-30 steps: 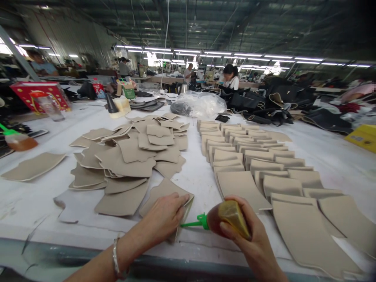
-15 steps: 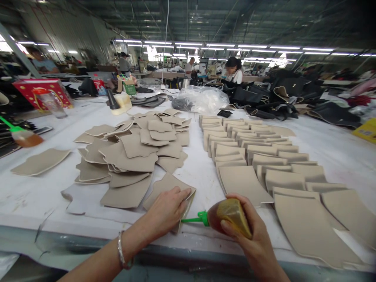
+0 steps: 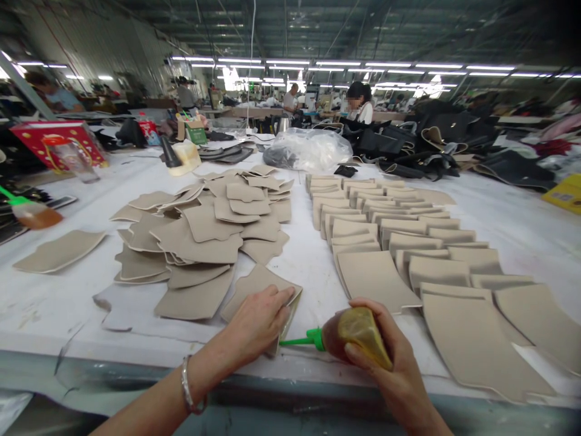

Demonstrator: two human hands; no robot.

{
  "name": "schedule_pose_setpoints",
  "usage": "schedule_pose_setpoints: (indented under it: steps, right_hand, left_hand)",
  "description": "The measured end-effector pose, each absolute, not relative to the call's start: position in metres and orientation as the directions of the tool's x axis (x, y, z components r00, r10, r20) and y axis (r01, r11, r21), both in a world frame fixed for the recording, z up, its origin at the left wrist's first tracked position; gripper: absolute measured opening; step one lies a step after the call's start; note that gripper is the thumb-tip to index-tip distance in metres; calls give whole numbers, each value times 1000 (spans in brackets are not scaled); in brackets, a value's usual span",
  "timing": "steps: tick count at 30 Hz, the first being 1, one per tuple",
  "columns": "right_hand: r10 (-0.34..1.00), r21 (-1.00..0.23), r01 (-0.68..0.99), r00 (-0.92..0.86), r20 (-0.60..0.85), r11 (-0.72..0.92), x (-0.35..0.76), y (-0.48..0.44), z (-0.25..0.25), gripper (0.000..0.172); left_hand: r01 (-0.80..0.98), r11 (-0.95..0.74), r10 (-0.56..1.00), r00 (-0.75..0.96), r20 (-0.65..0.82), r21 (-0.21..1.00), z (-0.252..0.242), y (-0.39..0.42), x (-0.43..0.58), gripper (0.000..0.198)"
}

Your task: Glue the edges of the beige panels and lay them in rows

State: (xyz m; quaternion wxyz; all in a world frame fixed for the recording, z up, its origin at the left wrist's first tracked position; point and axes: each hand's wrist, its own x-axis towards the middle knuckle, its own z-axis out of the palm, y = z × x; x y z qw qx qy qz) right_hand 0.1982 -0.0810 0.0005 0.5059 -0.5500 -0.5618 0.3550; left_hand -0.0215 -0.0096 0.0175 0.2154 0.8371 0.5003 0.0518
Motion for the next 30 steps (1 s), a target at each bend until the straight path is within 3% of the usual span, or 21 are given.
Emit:
schedule_pose_setpoints:
  steps: [9, 19, 25, 30]
  right_hand:
    - [989, -978, 173, 74, 129, 115, 194, -89, -4, 50]
    - [931, -870, 403, 100, 351, 284, 213, -71, -7, 46]
    - [943, -881, 348, -29, 332, 321, 215, -71, -8, 45]
    - [929, -852, 406, 20, 371, 331, 219, -66, -7, 44]
  left_hand:
    - [822, -402, 862, 488, -136, 403, 17, -11, -21, 40]
    - [808, -409, 859, 498, -121, 424, 17, -10, -20, 40]
    - [794, -407, 861, 499, -102, 452, 19, -8, -19, 37]
    - [795, -400, 862, 495, -107, 456, 16, -6, -20, 38]
